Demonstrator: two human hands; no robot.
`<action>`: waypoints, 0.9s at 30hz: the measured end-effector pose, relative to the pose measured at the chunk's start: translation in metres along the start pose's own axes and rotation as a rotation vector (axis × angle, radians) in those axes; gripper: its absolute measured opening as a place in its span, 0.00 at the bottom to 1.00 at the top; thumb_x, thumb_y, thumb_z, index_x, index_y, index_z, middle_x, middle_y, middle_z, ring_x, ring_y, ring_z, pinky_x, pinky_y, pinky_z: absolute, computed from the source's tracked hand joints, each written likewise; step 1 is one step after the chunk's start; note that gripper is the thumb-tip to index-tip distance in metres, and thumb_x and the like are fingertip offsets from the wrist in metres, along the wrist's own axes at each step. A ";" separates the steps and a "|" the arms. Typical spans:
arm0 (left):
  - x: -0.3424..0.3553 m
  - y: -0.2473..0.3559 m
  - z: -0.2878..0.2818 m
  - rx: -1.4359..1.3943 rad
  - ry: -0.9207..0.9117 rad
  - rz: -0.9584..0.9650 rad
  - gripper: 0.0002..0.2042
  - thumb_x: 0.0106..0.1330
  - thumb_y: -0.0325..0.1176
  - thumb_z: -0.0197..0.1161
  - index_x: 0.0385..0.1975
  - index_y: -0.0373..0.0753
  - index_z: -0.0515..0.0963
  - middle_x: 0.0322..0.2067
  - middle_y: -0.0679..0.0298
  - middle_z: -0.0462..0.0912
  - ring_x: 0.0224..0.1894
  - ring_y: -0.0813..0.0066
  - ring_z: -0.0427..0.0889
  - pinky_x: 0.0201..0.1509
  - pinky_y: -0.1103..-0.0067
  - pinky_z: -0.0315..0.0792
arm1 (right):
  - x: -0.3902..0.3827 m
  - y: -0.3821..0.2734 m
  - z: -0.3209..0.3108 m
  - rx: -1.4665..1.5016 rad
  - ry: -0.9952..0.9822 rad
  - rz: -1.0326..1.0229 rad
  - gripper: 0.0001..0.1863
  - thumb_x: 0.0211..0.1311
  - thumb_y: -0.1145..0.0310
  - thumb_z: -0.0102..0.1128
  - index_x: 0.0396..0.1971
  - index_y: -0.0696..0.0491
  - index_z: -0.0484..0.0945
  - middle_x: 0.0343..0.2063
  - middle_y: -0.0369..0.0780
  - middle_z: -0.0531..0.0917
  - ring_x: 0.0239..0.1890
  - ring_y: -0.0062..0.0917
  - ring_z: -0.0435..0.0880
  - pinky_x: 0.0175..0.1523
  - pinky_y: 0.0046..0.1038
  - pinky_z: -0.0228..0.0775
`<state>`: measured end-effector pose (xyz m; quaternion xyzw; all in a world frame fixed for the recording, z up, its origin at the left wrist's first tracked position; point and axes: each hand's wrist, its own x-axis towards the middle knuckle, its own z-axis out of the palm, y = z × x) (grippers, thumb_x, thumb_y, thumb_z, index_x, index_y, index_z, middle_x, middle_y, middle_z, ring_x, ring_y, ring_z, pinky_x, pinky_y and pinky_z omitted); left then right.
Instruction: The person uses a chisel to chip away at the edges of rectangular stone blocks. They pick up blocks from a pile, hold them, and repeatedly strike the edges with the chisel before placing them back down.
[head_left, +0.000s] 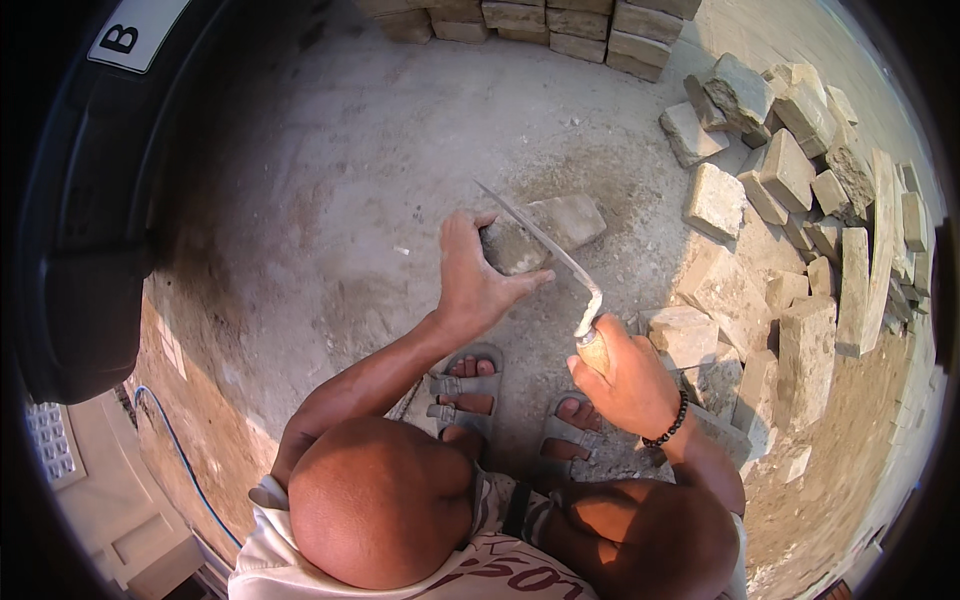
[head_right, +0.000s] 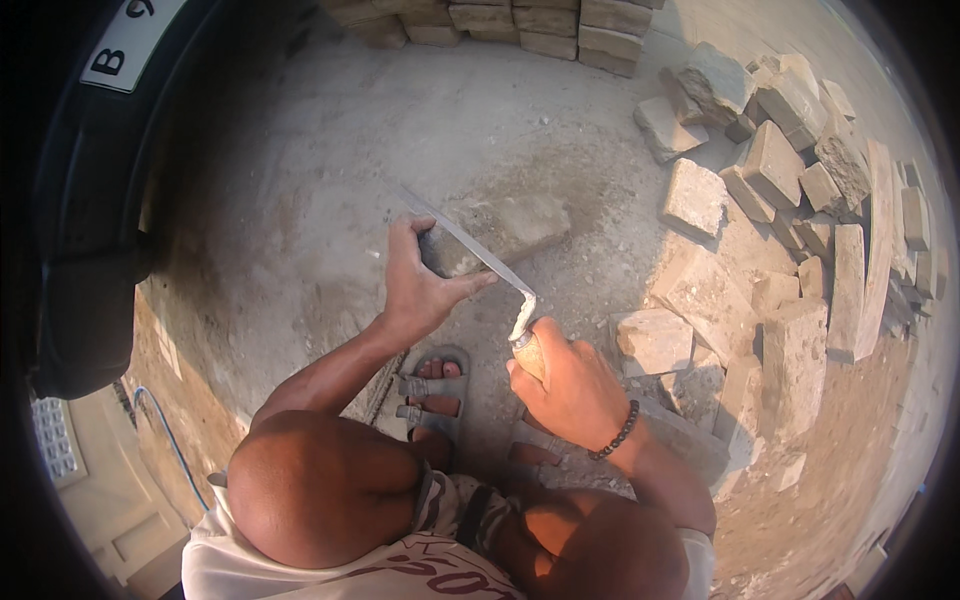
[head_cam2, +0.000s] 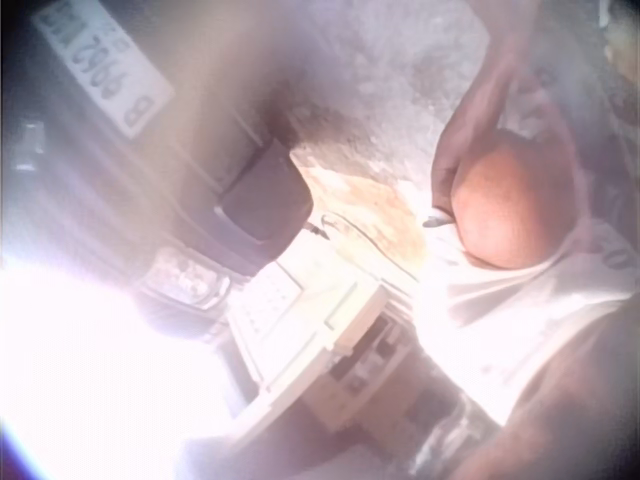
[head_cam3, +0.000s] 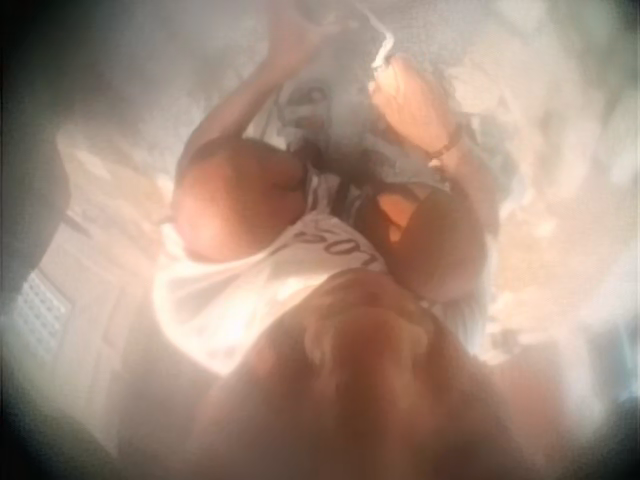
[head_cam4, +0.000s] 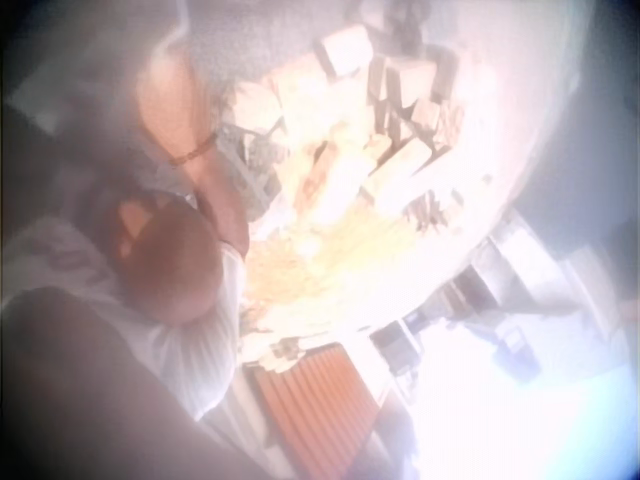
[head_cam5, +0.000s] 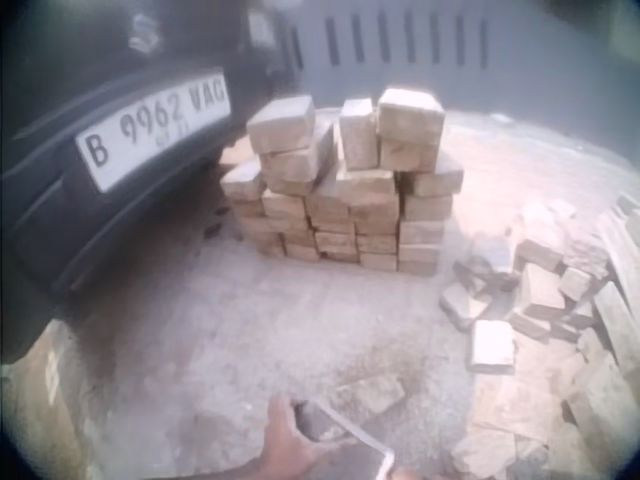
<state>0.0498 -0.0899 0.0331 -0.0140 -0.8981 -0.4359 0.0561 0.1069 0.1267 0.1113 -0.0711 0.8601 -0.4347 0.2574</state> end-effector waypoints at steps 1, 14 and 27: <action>0.000 0.000 0.000 0.000 -0.004 0.019 0.41 0.38 0.43 0.84 0.48 0.30 0.66 0.45 0.51 0.67 0.50 0.54 0.67 0.56 0.64 0.64 | 0.002 0.009 0.001 -0.029 0.014 0.018 0.17 0.61 0.62 0.60 0.42 0.58 0.70 0.26 0.58 0.81 0.35 0.60 0.80 0.40 0.53 0.71; 0.003 -0.001 -0.002 0.144 -0.065 0.101 0.44 0.41 0.45 0.84 0.51 0.29 0.63 0.46 0.51 0.66 0.51 0.60 0.69 0.56 0.68 0.67 | 0.012 0.032 -0.008 -0.112 0.075 0.124 0.20 0.60 0.63 0.60 0.46 0.61 0.71 0.30 0.60 0.81 0.38 0.58 0.80 0.42 0.53 0.70; -0.001 -0.013 -0.011 0.126 -0.088 0.029 0.39 0.47 0.42 0.82 0.51 0.32 0.63 0.46 0.54 0.68 0.50 0.63 0.71 0.57 0.68 0.67 | 0.011 0.029 0.017 -0.042 0.072 0.076 0.20 0.60 0.65 0.60 0.45 0.63 0.68 0.32 0.63 0.81 0.42 0.62 0.79 0.46 0.54 0.70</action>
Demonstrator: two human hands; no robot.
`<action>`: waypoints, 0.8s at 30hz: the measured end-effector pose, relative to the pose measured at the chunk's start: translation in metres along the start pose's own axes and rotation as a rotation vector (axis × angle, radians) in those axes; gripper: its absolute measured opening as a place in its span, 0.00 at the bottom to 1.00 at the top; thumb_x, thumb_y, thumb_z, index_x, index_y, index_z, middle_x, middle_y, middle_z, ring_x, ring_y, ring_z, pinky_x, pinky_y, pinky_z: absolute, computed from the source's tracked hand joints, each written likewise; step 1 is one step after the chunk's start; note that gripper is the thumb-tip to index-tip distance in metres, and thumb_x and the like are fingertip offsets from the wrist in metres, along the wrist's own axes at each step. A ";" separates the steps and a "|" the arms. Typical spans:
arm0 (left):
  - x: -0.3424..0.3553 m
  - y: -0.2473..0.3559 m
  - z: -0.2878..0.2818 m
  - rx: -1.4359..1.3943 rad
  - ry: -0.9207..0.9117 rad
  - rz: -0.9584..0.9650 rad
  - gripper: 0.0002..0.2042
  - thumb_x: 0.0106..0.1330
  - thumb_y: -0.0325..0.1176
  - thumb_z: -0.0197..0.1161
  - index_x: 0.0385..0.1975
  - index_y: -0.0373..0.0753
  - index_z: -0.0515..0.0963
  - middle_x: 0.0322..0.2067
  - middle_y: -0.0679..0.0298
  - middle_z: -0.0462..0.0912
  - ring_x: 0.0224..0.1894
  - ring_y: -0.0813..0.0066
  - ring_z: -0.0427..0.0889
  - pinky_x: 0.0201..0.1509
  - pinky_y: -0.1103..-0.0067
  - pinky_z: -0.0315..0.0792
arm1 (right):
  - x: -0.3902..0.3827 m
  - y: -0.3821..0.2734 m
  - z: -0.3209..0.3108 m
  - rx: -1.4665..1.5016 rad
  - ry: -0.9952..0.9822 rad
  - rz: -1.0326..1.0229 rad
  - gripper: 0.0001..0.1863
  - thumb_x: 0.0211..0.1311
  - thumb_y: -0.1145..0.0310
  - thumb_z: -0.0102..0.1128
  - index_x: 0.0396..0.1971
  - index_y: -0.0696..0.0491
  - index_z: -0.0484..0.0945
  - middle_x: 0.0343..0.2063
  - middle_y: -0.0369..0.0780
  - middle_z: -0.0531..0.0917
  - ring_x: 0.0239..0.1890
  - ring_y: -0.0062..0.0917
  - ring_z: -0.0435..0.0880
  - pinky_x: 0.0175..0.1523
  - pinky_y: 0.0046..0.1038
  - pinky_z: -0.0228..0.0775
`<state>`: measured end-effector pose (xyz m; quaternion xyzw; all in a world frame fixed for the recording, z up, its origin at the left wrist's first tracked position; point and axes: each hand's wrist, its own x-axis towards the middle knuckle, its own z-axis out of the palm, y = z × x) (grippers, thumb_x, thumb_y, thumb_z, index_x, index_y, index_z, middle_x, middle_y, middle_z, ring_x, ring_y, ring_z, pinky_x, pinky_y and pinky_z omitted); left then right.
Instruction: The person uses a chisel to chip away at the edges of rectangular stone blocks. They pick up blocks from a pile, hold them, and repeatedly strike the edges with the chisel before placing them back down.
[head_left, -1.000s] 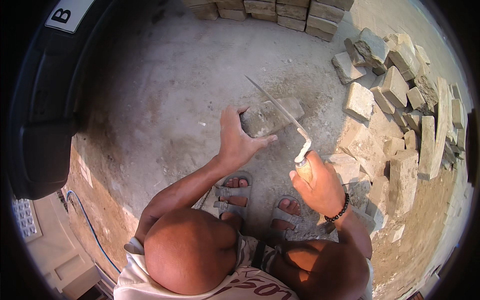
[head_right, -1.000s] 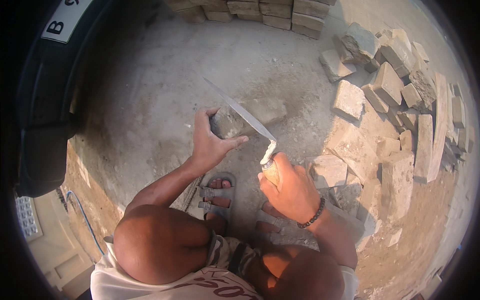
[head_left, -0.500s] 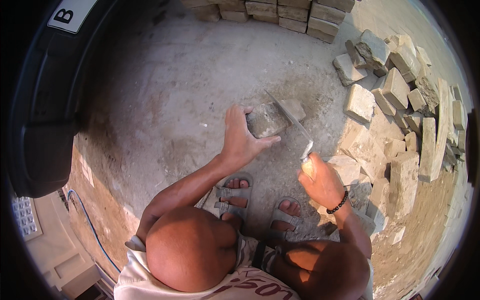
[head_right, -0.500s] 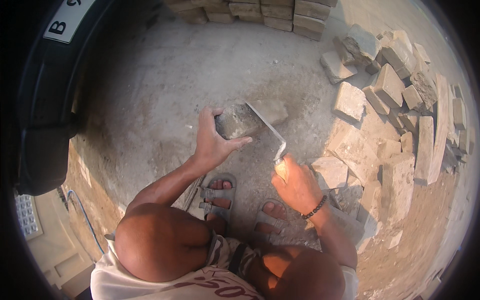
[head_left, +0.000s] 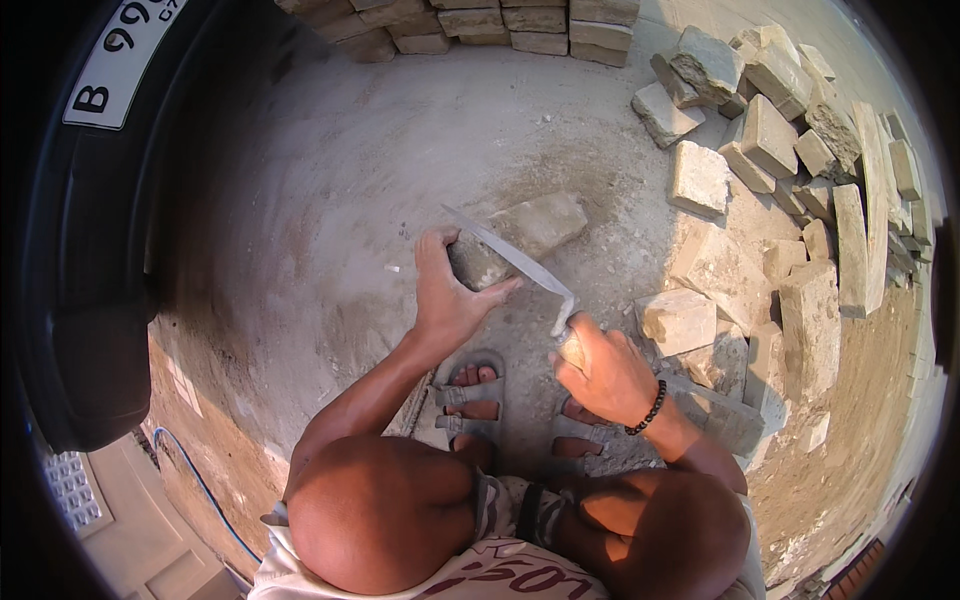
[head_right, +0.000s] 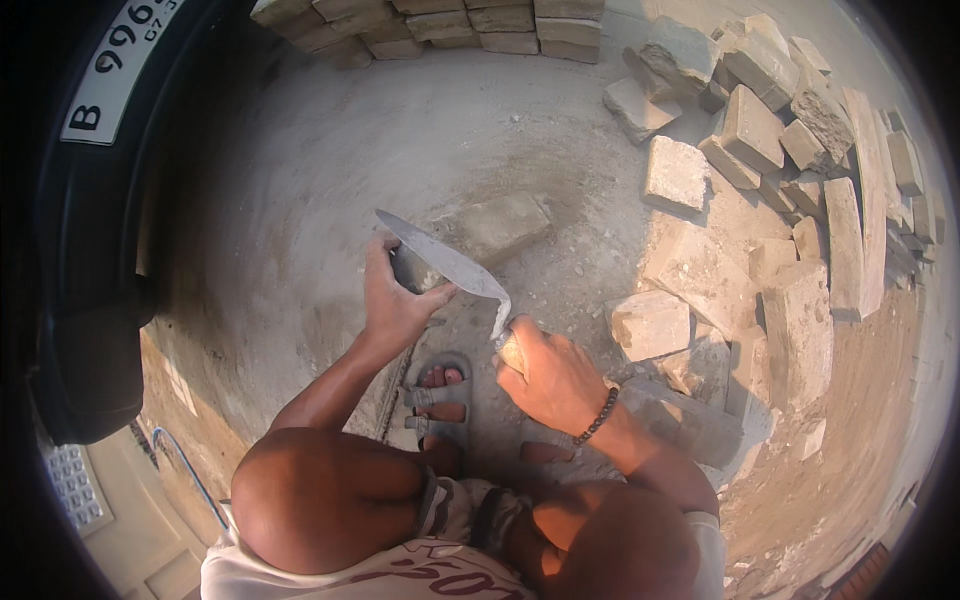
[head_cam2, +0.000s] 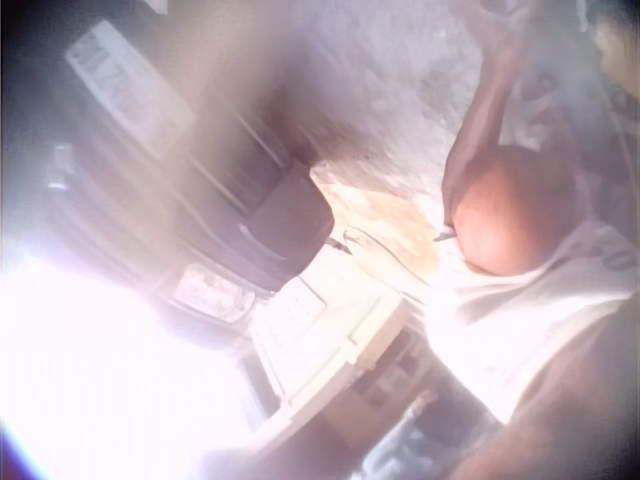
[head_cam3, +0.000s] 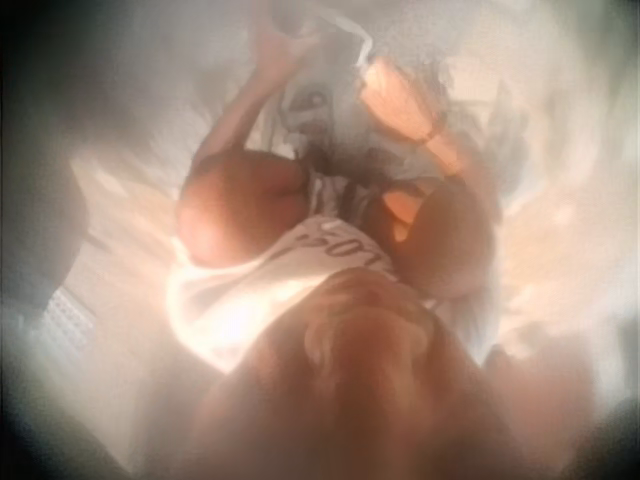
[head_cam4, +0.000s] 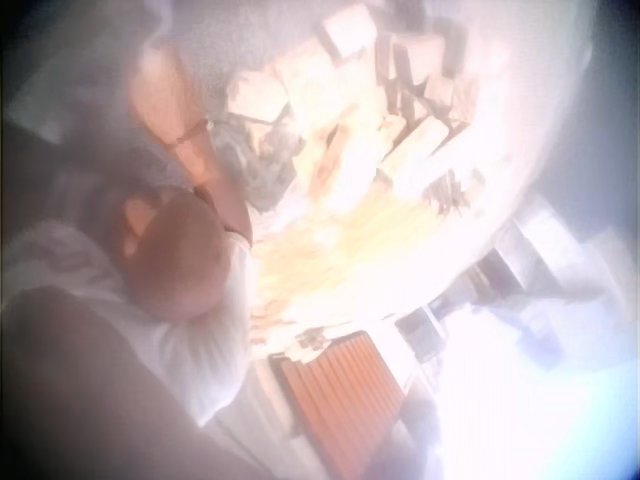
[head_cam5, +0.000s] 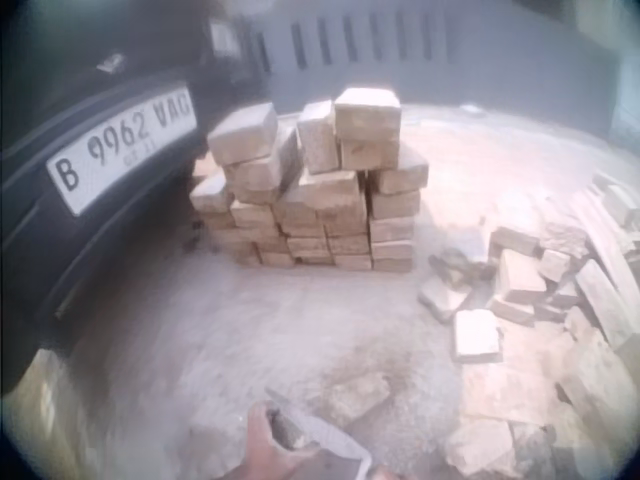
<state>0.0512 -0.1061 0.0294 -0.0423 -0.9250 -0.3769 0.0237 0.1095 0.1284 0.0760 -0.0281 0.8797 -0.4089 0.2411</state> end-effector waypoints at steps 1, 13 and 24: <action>-0.001 -0.001 -0.003 -0.003 0.009 -0.001 0.40 0.47 0.42 0.82 0.53 0.31 0.63 0.47 0.54 0.69 0.51 0.62 0.71 0.57 0.68 0.67 | 0.004 0.007 0.009 -0.050 -0.010 0.013 0.20 0.59 0.65 0.61 0.45 0.64 0.69 0.32 0.64 0.81 0.41 0.62 0.79 0.46 0.54 0.70; 0.012 -0.021 -0.003 -0.190 0.097 0.038 0.28 0.63 0.40 0.69 0.56 0.28 0.69 0.49 0.51 0.72 0.55 0.58 0.72 0.59 0.67 0.65 | 0.018 -0.009 0.025 0.155 0.127 -0.083 0.21 0.62 0.64 0.61 0.48 0.62 0.67 0.31 0.61 0.81 0.38 0.61 0.80 0.42 0.52 0.72; 0.013 -0.029 -0.005 -0.177 0.119 -0.037 0.26 0.69 0.43 0.61 0.56 0.28 0.68 0.50 0.49 0.72 0.54 0.61 0.71 0.60 0.68 0.64 | 0.051 -0.004 0.018 0.041 0.076 -0.277 0.17 0.62 0.66 0.59 0.43 0.63 0.68 0.29 0.60 0.82 0.36 0.58 0.82 0.41 0.50 0.75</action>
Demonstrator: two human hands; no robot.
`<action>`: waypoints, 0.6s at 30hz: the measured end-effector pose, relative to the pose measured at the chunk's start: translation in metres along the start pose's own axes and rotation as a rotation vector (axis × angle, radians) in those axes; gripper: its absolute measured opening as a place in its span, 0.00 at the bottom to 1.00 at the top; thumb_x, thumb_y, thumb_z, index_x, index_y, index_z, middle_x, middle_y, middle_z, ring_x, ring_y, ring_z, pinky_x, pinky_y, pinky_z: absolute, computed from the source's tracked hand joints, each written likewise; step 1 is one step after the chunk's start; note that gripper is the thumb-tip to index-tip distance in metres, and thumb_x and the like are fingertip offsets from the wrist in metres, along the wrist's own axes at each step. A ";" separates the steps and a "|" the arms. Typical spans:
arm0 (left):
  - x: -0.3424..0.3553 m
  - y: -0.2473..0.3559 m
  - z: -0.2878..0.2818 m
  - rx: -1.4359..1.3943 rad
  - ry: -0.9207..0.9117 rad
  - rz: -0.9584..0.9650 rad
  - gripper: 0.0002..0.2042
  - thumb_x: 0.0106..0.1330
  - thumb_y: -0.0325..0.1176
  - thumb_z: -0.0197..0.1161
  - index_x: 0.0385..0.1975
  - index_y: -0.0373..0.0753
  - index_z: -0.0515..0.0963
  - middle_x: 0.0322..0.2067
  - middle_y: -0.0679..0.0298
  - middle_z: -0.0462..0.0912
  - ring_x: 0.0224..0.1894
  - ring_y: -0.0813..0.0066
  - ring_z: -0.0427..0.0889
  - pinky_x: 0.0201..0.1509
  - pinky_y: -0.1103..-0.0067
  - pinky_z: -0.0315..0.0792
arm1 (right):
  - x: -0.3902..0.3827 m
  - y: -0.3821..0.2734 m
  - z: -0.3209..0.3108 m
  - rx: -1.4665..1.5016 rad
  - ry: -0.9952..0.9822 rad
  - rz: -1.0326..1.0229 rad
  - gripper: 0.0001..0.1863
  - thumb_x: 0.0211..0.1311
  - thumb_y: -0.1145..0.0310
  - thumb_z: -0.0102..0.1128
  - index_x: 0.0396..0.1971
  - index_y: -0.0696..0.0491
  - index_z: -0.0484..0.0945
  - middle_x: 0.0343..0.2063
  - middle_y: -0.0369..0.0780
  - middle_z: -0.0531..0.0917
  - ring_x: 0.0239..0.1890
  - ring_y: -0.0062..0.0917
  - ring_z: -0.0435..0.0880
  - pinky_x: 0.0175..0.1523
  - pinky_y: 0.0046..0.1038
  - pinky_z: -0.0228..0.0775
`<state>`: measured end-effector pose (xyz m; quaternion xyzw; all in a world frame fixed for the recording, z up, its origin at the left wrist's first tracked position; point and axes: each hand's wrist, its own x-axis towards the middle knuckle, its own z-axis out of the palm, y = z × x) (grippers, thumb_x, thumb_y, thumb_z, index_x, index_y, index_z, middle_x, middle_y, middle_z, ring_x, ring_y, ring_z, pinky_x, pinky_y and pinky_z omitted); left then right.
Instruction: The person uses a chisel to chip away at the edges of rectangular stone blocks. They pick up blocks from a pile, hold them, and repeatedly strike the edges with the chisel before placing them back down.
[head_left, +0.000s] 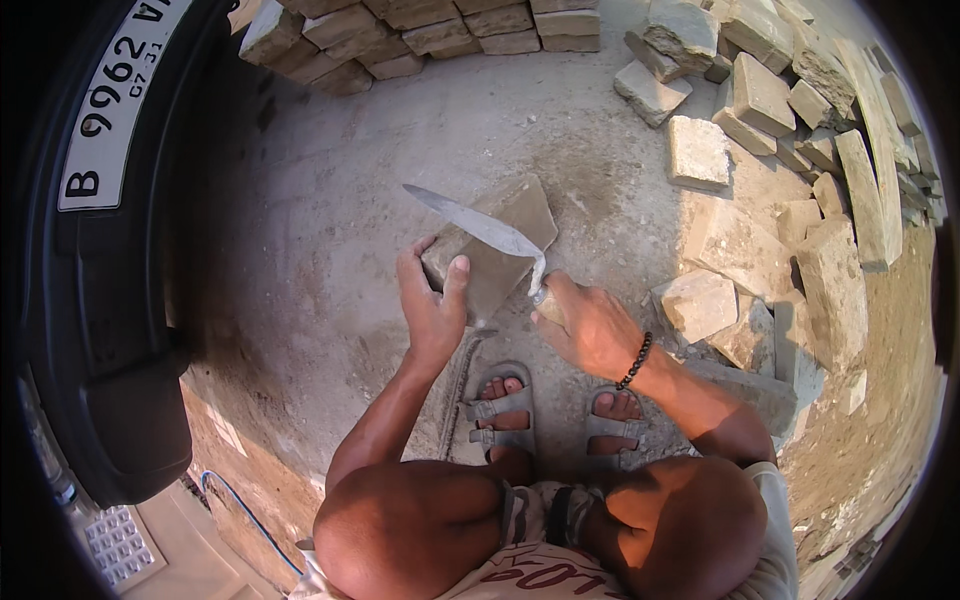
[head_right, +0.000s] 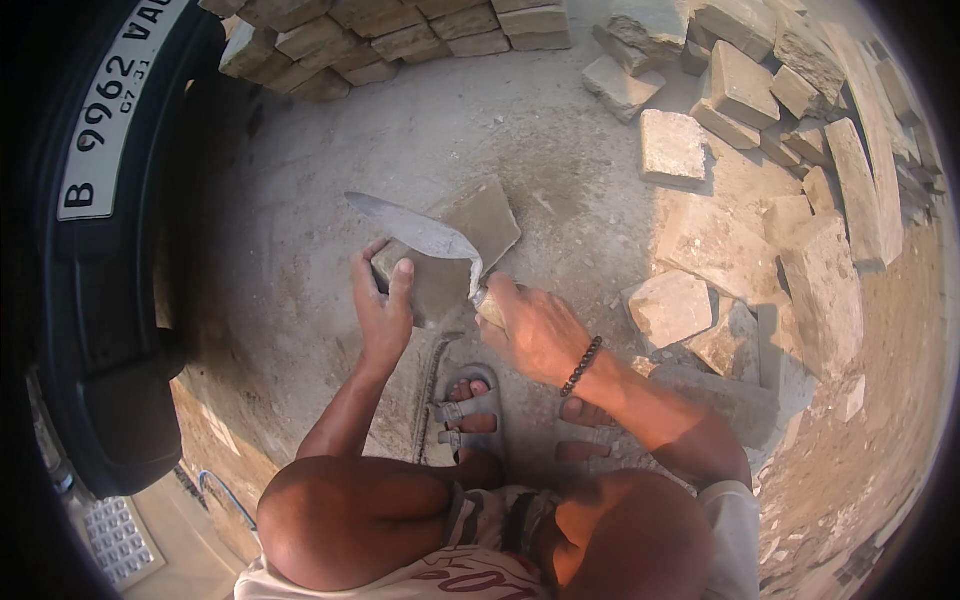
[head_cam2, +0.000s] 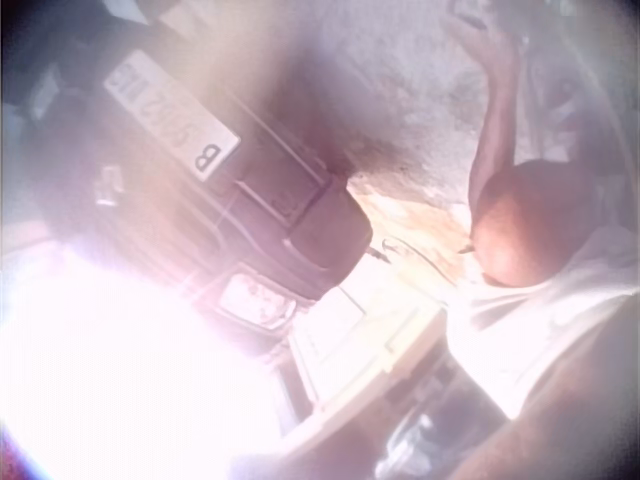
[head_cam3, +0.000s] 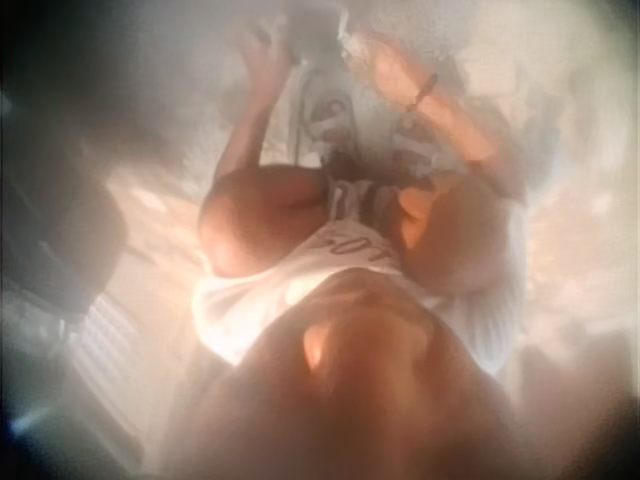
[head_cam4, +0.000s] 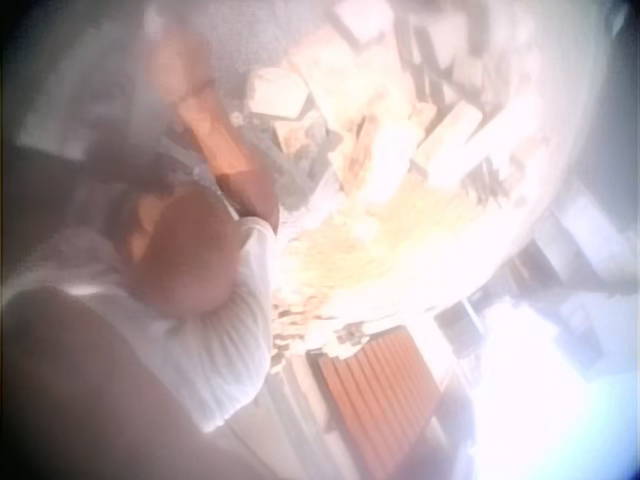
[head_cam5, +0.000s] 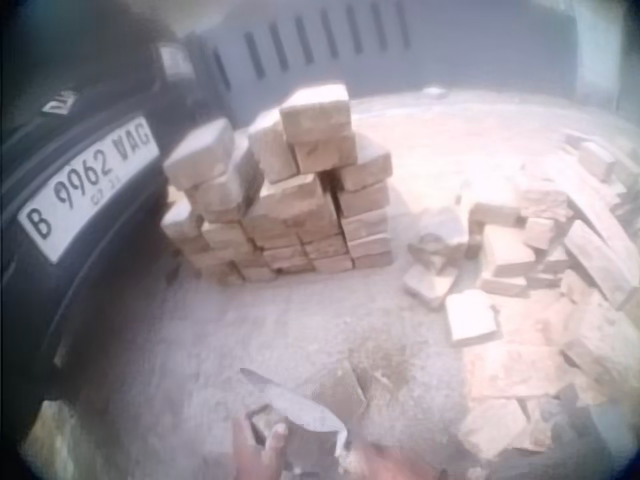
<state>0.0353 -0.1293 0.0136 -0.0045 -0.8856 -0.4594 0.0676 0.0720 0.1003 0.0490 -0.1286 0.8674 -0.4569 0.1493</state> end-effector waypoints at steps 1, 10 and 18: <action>0.000 0.000 0.000 0.002 -0.003 -0.009 0.26 0.70 0.44 0.61 0.56 0.28 0.68 0.50 0.49 0.72 0.54 0.61 0.71 0.60 0.68 0.64 | -0.005 0.001 0.006 -0.052 -0.067 -0.034 0.17 0.62 0.66 0.59 0.42 0.63 0.67 0.29 0.60 0.81 0.35 0.59 0.81 0.41 0.51 0.74; 0.000 -0.009 0.000 -0.006 0.017 -0.040 0.25 0.71 0.43 0.59 0.56 0.28 0.68 0.50 0.48 0.72 0.53 0.59 0.72 0.60 0.67 0.64 | 0.003 -0.001 0.009 -0.009 -0.078 0.011 0.19 0.61 0.65 0.60 0.41 0.63 0.68 0.29 0.60 0.82 0.37 0.58 0.82 0.41 0.51 0.74; 0.000 -0.005 -0.005 0.052 -0.026 -0.085 0.25 0.70 0.43 0.60 0.56 0.28 0.68 0.50 0.46 0.72 0.54 0.55 0.73 0.60 0.66 0.65 | 0.035 0.011 -0.011 0.016 0.012 0.236 0.17 0.62 0.64 0.58 0.41 0.63 0.70 0.28 0.60 0.81 0.36 0.58 0.81 0.44 0.50 0.72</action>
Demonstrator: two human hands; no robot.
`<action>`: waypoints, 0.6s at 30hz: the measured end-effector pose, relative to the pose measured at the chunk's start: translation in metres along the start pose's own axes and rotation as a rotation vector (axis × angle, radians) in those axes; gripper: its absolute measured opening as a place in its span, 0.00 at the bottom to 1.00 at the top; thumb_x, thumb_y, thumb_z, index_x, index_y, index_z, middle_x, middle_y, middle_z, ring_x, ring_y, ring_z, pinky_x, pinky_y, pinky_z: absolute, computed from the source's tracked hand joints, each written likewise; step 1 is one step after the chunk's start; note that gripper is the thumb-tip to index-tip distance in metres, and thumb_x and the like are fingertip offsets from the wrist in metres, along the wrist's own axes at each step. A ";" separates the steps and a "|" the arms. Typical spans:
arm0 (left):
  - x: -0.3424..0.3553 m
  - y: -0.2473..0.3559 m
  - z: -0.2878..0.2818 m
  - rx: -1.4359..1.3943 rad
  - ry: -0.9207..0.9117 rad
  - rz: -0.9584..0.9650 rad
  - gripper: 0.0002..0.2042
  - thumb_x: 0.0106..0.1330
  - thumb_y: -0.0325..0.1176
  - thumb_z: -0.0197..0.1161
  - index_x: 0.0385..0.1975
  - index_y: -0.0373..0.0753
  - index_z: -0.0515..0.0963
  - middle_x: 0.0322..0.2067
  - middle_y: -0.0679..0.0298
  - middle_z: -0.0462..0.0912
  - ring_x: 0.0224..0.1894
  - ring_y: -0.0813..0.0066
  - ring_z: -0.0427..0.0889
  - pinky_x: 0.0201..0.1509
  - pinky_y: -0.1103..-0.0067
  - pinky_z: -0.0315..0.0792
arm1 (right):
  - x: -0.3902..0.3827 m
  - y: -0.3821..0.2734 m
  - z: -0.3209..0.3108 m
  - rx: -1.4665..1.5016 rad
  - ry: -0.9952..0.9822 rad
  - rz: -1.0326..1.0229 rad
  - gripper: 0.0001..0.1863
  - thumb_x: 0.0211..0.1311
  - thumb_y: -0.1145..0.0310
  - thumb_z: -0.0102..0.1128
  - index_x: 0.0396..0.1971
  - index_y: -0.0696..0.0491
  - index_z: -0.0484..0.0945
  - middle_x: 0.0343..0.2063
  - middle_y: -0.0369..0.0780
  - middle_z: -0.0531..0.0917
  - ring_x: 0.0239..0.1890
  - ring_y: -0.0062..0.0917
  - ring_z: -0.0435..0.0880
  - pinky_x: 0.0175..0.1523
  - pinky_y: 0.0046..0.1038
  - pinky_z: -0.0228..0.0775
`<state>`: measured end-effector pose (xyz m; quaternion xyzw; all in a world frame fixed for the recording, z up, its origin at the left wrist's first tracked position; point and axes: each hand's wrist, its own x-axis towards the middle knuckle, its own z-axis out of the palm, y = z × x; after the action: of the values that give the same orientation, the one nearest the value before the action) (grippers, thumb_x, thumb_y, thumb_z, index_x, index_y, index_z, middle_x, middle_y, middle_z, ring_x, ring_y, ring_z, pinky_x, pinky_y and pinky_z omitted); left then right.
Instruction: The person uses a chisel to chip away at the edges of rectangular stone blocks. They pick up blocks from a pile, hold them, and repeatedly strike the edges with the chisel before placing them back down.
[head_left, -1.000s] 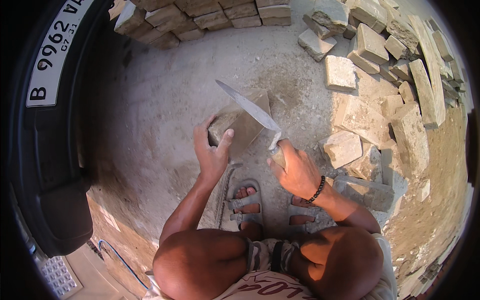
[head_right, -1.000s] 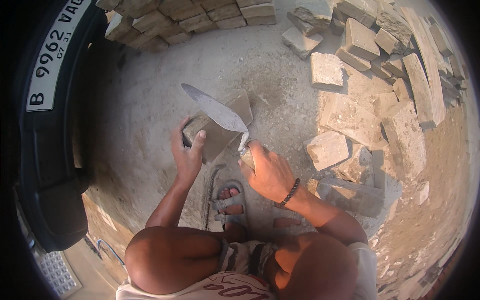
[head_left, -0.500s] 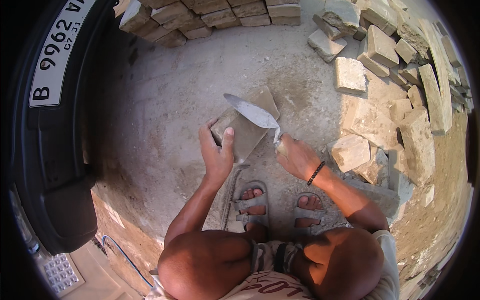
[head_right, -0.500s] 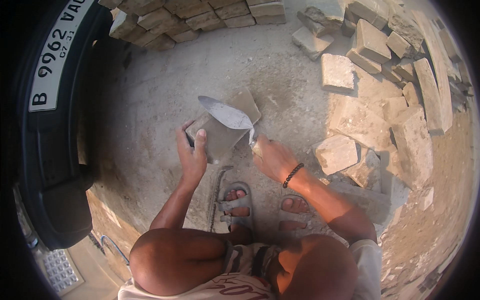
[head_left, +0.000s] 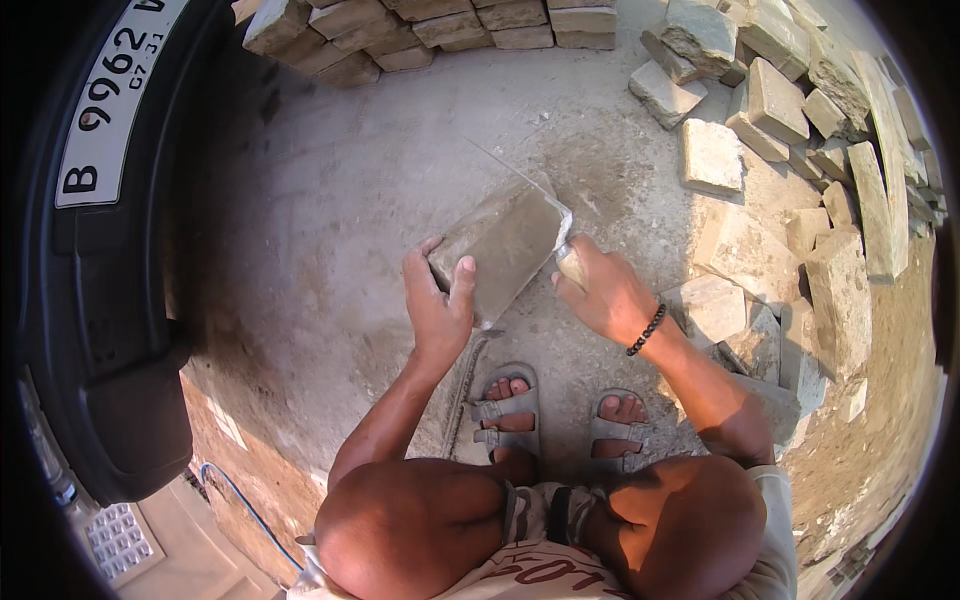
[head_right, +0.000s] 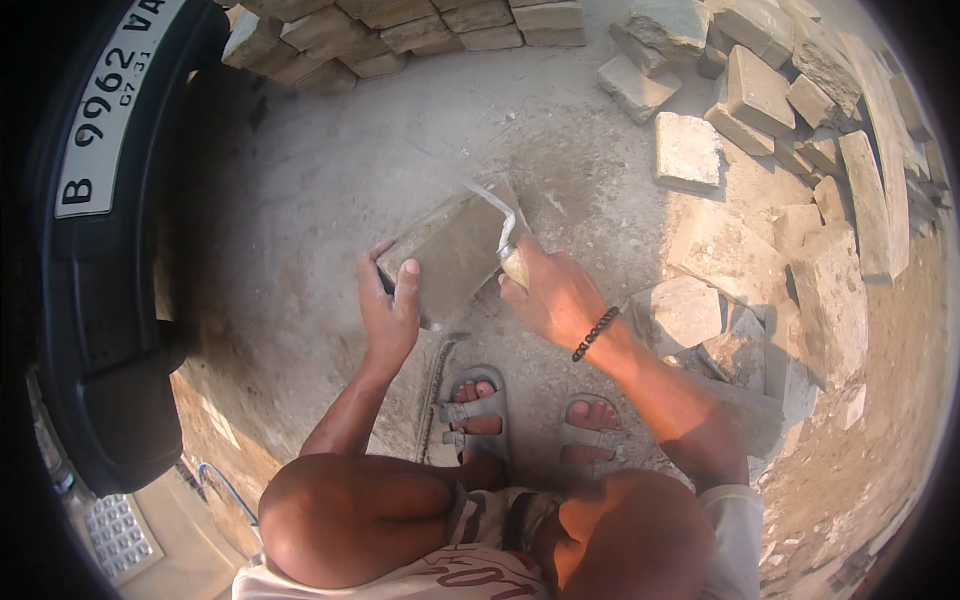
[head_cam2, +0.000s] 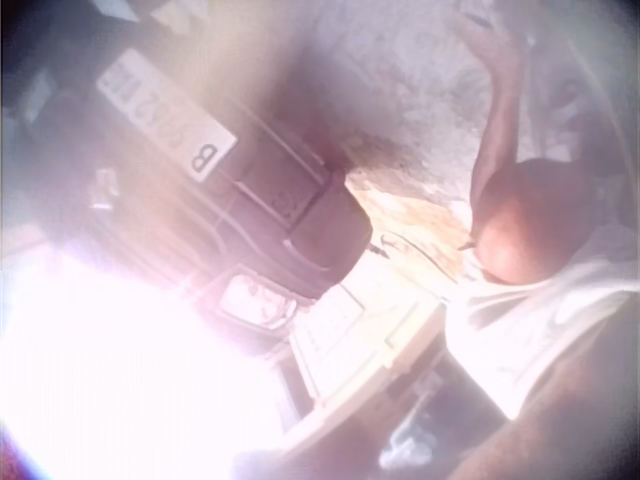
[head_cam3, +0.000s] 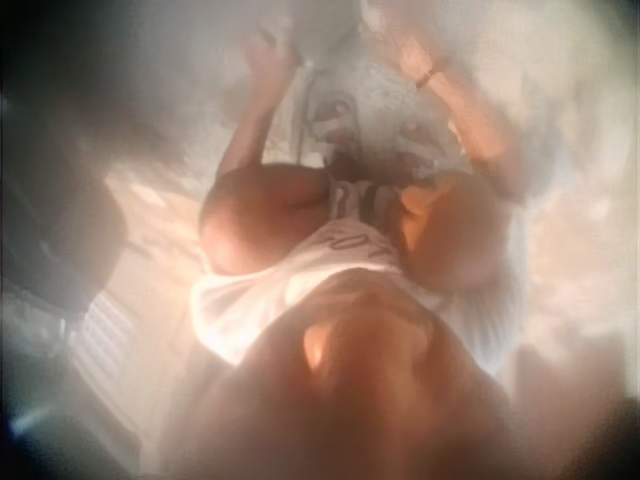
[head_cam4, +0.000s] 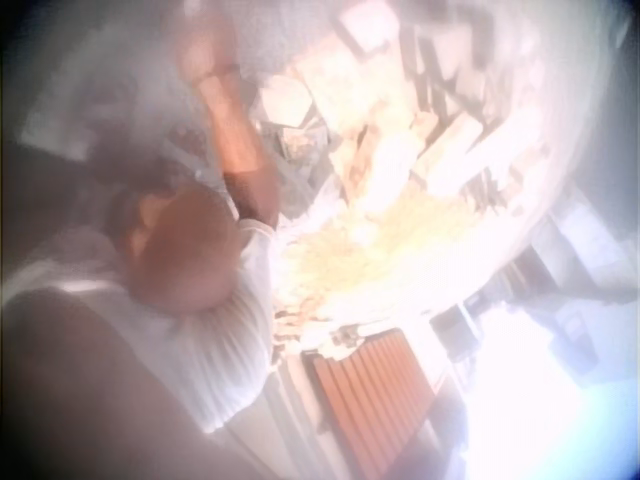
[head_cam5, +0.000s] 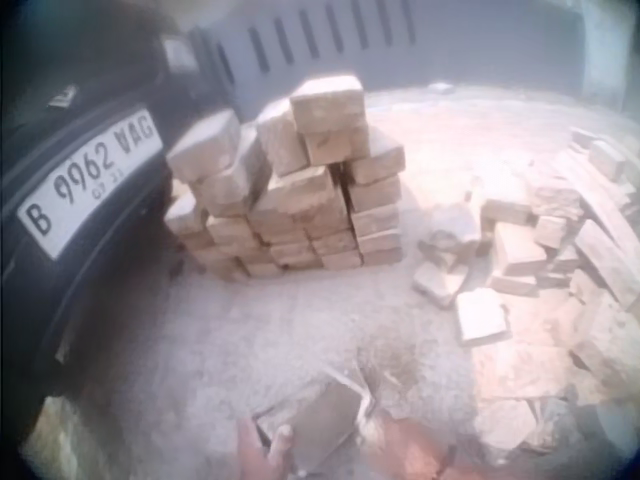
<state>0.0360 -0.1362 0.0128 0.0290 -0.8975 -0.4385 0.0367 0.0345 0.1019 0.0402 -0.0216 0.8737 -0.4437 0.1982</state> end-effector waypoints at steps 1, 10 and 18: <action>0.000 0.000 0.002 -0.009 0.009 0.019 0.25 0.69 0.43 0.61 0.56 0.28 0.68 0.49 0.46 0.72 0.53 0.55 0.73 0.60 0.66 0.65 | -0.011 -0.015 0.003 0.029 -0.057 -0.105 0.16 0.62 0.65 0.57 0.42 0.63 0.70 0.28 0.60 0.81 0.35 0.58 0.81 0.43 0.51 0.72; 0.003 0.009 -0.003 0.046 -0.010 0.013 0.25 0.68 0.43 0.61 0.55 0.29 0.69 0.49 0.46 0.73 0.52 0.53 0.73 0.58 0.65 0.66 | -0.002 -0.002 0.008 0.013 -0.057 -0.127 0.20 0.61 0.63 0.59 0.45 0.64 0.72 0.31 0.60 0.82 0.39 0.57 0.82 0.45 0.48 0.73; 0.004 0.007 -0.010 0.057 -0.032 0.040 0.24 0.68 0.44 0.61 0.54 0.31 0.70 0.48 0.48 0.74 0.49 0.56 0.74 0.54 0.67 0.67 | 0.006 -0.007 0.005 -0.024 -0.055 -0.043 0.22 0.61 0.61 0.59 0.46 0.64 0.72 0.31 0.61 0.81 0.39 0.59 0.81 0.45 0.50 0.71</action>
<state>0.0329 -0.1402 0.0243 0.0050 -0.9106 -0.4121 0.0306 0.0297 0.0923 0.0411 -0.0550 0.8725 -0.4368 0.2121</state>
